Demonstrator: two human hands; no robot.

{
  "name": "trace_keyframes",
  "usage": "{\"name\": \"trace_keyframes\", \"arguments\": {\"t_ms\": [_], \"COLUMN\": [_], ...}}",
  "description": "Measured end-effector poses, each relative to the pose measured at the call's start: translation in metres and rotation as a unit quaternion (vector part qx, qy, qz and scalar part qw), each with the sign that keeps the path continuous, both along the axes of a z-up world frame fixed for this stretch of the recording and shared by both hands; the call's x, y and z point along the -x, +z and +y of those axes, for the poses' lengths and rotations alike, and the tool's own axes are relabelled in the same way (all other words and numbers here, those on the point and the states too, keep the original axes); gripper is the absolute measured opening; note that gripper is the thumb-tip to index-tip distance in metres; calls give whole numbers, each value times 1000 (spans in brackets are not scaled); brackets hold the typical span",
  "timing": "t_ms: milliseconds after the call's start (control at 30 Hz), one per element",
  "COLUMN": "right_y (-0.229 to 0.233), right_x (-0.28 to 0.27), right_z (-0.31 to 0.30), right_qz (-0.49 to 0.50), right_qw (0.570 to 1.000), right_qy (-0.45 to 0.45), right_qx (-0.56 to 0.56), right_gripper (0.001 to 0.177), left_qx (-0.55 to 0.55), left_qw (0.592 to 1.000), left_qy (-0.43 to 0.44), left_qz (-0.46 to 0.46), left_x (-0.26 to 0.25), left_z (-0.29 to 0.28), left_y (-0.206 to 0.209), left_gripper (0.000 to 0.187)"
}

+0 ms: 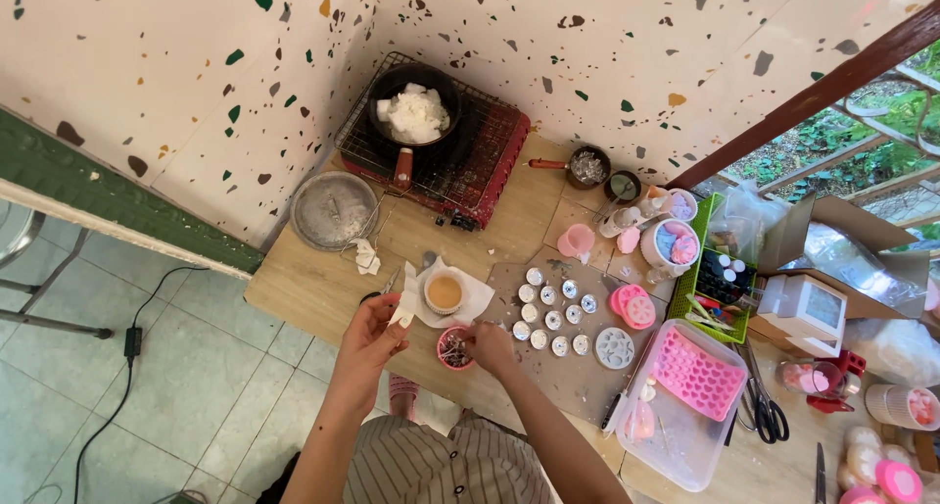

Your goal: Making decorative candles by melting wax and preparing molds.

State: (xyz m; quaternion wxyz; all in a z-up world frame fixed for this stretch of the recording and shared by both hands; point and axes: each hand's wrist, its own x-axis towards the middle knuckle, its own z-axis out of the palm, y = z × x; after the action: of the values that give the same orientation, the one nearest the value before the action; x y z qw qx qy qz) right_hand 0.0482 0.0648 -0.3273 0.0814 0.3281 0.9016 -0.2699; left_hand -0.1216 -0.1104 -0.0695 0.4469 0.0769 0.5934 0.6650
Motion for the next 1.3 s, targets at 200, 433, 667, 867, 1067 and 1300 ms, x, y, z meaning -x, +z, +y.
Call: {"name": "trace_keyframes", "arguments": {"t_ms": [200, 433, 667, 867, 1067, 1300], "right_y": [3, 20, -6, -12, 7, 157], "right_x": [-6, -2, 13, 16, 8, -29], "right_z": [1, -21, -36, -42, -39, -57], "right_qz": [13, 110, 32, 38, 94, 269], "right_qw": [999, 993, 995, 993, 990, 804], "right_qy": [-22, -18, -16, -39, -104, -262], "right_qx": [32, -37, -89, -103, -35, 462], "right_gripper": [19, 15, 12, 14, 15, 12], "left_qx": [9, 9, 16, 25, 10, -32], "left_qw": [1000, 1000, 1000, 1000, 1000, 997], "left_qy": [-8, -5, -5, -2, -4, 39], "left_qz": [-3, -6, -2, -2, -6, -50], "left_x": [-1, -1, 2, 4, 4, -13], "left_z": [0, -1, -6, -9, -8, 32], "left_y": [2, 0, 3, -3, -5, -26], "left_gripper": [43, 44, 44, 43, 42, 39]}}
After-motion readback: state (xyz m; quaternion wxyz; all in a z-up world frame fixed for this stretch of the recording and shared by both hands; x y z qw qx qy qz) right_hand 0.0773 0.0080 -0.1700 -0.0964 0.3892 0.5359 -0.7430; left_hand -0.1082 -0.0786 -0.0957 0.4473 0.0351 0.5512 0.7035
